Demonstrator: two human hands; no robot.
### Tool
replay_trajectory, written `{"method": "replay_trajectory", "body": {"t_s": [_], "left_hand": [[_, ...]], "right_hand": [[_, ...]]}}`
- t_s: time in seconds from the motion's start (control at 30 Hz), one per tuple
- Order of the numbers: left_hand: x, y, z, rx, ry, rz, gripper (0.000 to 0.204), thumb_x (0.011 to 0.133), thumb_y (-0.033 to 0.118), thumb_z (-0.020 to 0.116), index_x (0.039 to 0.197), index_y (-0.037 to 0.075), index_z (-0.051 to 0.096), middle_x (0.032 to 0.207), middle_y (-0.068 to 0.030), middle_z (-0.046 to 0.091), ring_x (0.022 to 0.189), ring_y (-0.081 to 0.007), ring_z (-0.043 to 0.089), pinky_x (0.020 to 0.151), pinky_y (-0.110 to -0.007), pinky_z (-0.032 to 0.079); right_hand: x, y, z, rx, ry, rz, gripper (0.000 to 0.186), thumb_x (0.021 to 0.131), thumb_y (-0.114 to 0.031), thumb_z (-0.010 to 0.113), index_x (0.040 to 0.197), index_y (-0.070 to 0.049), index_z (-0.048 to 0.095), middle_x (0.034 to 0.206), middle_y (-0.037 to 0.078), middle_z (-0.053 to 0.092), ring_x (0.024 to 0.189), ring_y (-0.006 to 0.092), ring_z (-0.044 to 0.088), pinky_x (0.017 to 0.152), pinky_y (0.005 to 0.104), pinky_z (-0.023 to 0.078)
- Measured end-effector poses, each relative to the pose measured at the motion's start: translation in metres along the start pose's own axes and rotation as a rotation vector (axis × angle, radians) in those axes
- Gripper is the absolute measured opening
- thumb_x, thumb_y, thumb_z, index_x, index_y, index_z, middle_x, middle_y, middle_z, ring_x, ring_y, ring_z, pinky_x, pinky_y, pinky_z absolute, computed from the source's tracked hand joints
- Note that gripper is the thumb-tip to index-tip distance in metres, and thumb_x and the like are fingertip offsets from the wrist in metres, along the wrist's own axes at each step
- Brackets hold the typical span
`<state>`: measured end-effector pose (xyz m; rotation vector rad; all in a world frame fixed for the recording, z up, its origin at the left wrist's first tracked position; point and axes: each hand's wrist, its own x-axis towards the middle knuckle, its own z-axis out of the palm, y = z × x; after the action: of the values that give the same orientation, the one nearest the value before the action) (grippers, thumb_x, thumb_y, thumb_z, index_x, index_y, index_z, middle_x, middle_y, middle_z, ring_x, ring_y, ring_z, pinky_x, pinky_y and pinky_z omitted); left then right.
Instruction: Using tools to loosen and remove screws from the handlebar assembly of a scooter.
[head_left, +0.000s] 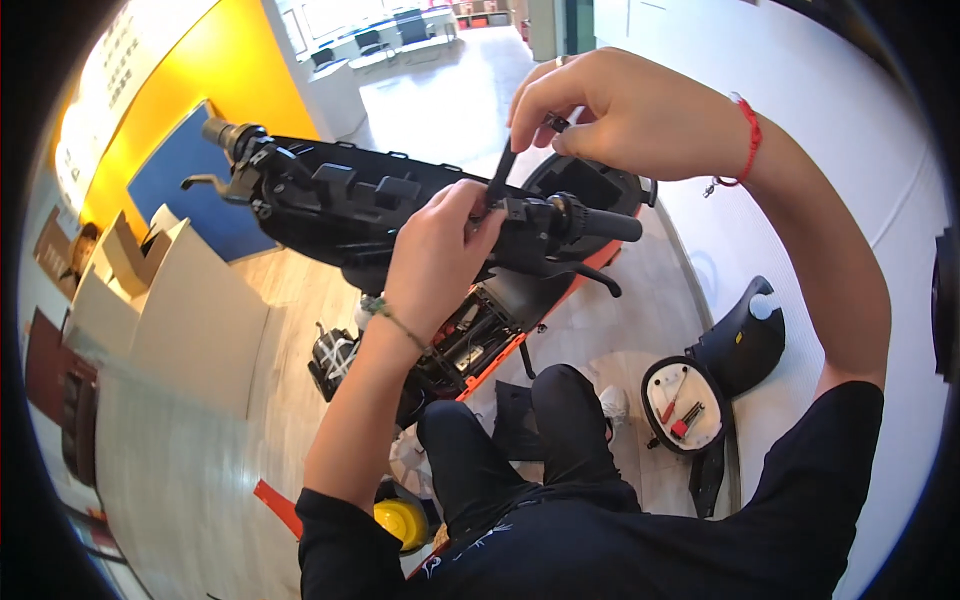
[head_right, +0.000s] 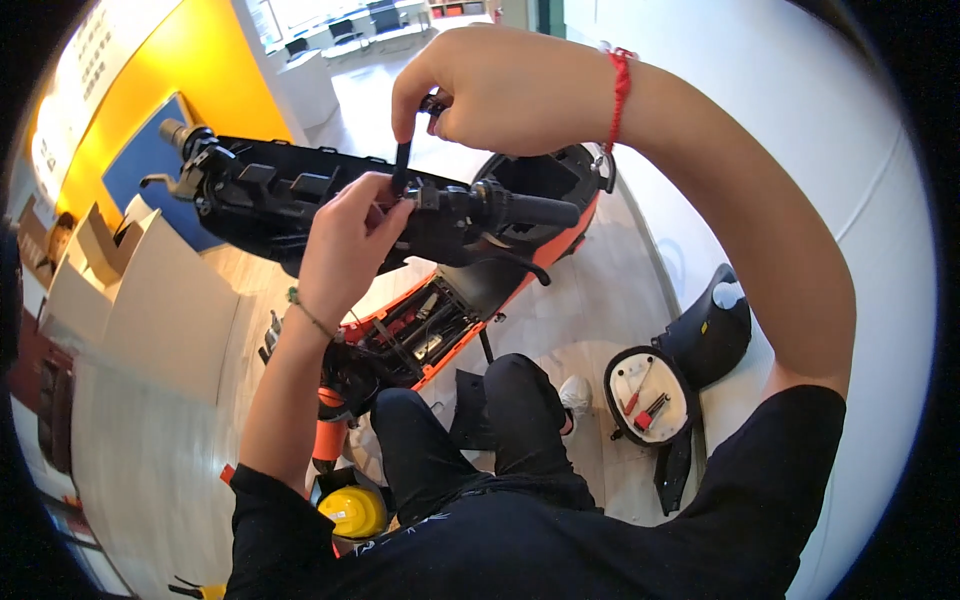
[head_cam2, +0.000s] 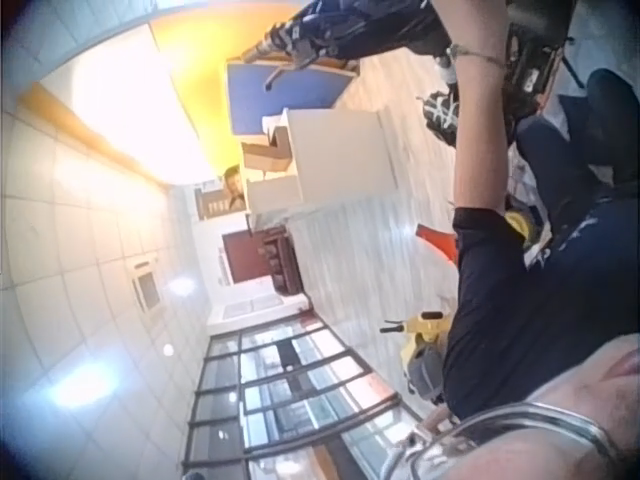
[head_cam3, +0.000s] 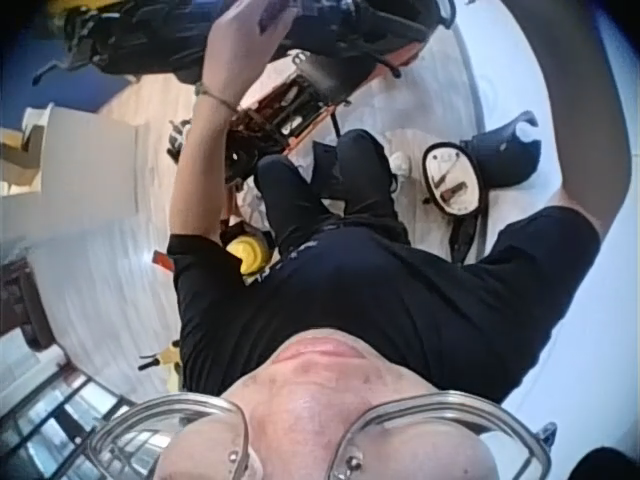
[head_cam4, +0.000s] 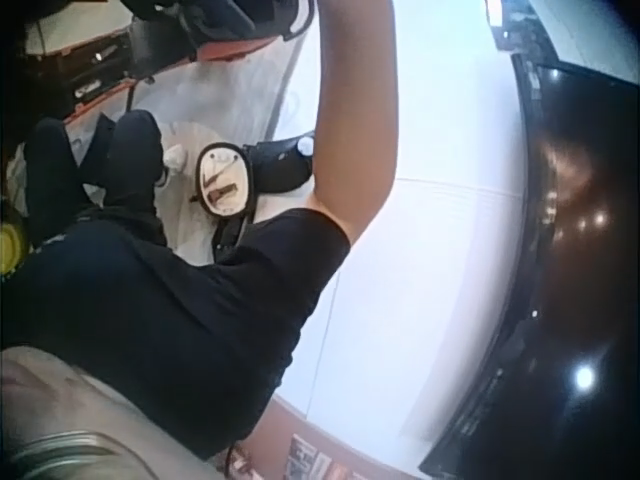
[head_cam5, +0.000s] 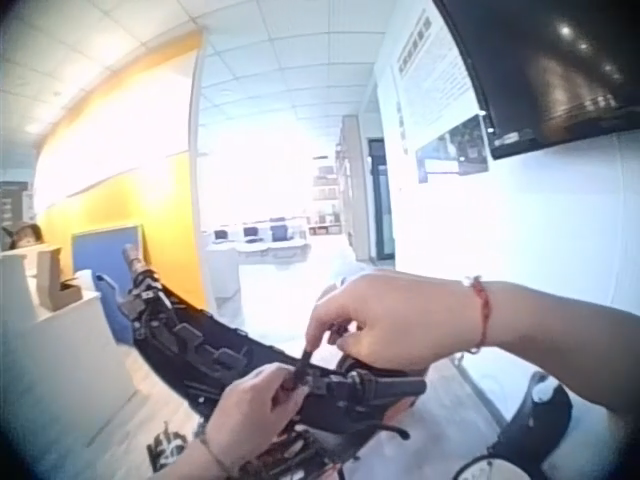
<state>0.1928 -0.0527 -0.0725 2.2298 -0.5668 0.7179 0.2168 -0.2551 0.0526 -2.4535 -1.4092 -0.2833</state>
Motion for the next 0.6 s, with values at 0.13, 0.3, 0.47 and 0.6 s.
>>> {"method": "replay_trajectory", "body": {"t_s": [0.13,0.3,0.47,0.6], "left_hand": [[0.001,-0.007,-0.003,0.029,-0.029,0.031,0.014,0.086,0.007,0.064,0.093,-0.003,0.058,0.074,-0.0095,0.061,0.066,-0.0139,0.057,0.062,-0.027,0.047],[0.001,0.002,-0.002,0.025,-0.025,-0.015,0.014,0.085,0.006,0.065,0.091,-0.004,0.057,0.074,-0.0094,0.061,0.067,-0.0134,0.058,0.062,-0.027,0.047],[-0.001,0.004,-0.001,-0.001,-0.004,-0.030,0.020,0.083,0.005,0.068,0.082,-0.003,0.051,0.069,-0.0074,0.056,0.065,-0.0117,0.056,0.061,-0.026,0.046],[0.002,0.004,0.000,0.016,-0.013,-0.055,0.021,0.082,0.005,0.069,0.081,-0.003,0.049,0.069,-0.0071,0.055,0.063,-0.0121,0.055,0.060,-0.026,0.046]], "right_hand": [[-0.003,0.007,0.009,0.050,0.100,-0.038,0.029,0.078,0.004,0.049,0.100,-0.003,0.065,0.102,0.010,0.064,0.086,0.0195,0.064,0.081,0.0331,0.050],[-0.005,0.016,0.016,-0.211,0.256,-0.029,0.040,0.073,0.011,0.047,0.104,-0.007,0.064,0.094,0.014,0.067,0.081,0.0217,0.067,0.076,0.0330,0.052],[0.002,0.010,0.011,-0.251,0.195,-0.265,0.035,0.073,0.011,0.051,0.098,-0.008,0.065,0.087,0.014,0.067,0.080,0.0247,0.067,0.073,0.0340,0.051],[0.002,0.021,0.017,-0.375,0.374,-0.062,0.024,0.079,-0.002,0.054,0.101,-0.005,0.063,0.079,0.012,0.067,0.073,0.0242,0.066,0.069,0.0322,0.052]]}}
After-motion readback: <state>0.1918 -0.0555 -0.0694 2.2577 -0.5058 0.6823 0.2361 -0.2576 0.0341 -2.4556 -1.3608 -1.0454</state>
